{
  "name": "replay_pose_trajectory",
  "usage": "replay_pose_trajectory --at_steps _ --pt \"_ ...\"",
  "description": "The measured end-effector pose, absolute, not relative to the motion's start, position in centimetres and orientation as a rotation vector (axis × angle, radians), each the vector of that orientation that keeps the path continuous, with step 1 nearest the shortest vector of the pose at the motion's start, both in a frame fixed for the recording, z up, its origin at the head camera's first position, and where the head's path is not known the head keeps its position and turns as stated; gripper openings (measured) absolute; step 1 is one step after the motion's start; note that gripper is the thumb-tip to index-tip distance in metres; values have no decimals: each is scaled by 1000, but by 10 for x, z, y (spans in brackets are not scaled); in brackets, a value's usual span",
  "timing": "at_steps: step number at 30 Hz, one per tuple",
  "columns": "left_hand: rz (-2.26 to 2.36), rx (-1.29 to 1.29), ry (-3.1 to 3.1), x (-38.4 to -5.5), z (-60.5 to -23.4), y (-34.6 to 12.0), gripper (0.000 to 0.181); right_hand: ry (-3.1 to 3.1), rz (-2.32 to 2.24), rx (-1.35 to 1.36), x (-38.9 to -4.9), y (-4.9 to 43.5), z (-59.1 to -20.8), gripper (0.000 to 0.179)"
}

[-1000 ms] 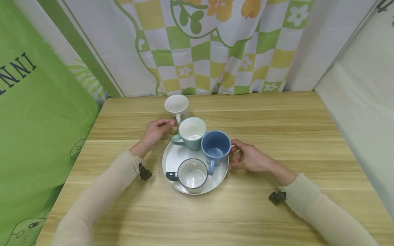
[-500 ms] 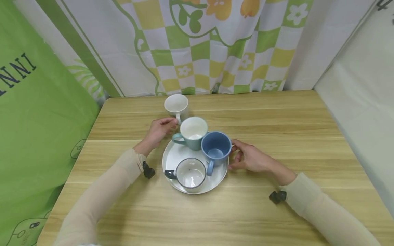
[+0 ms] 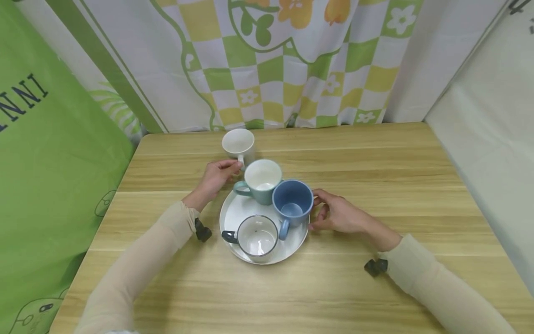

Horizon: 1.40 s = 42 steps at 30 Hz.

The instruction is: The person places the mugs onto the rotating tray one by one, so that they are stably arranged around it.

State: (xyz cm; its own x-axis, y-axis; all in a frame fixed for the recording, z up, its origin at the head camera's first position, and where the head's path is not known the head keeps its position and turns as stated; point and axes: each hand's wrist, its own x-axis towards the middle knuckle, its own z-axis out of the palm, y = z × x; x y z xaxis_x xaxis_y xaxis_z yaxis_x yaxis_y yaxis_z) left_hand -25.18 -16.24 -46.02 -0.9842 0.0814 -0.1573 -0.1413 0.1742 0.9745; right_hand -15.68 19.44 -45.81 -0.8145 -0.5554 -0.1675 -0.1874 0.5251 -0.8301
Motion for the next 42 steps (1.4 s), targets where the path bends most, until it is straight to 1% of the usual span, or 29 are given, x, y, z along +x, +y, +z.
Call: replay_pose_trajectory --at_steps 3,9,14,17,25,29,32,38,42 --pt "1916 -49 2276 -252 -459 -162 31 2354 -1206 -619 -157 195 -458 85" --pt "1927 -44 2275 -252 -460 -162 15 2356 -1210 -636 -157 195 -456 82" --pt "1945 -47 2254 -253 -462 -162 6 2363 -1202 -644 -156 194 -455 84" --pt "1952 -50 2249 -253 -461 -162 4 2368 -1191 -646 -156 194 -455 81" --pt "1981 -47 2238 -253 -462 -161 4 2354 -1180 -601 -158 194 -456 87" --pt "1986 -44 2232 -252 -461 -161 4 2375 -1164 -619 -157 194 -457 81" --pt "1982 -55 2230 -252 -461 -161 8 2385 -1171 -623 -157 195 -456 77" --pt "1966 -76 2231 -253 -460 -160 16 2375 -1177 -634 -157 195 -457 80" --pt "1978 -83 2229 -253 -460 -160 15 2371 -1187 -650 -157 195 -458 76"
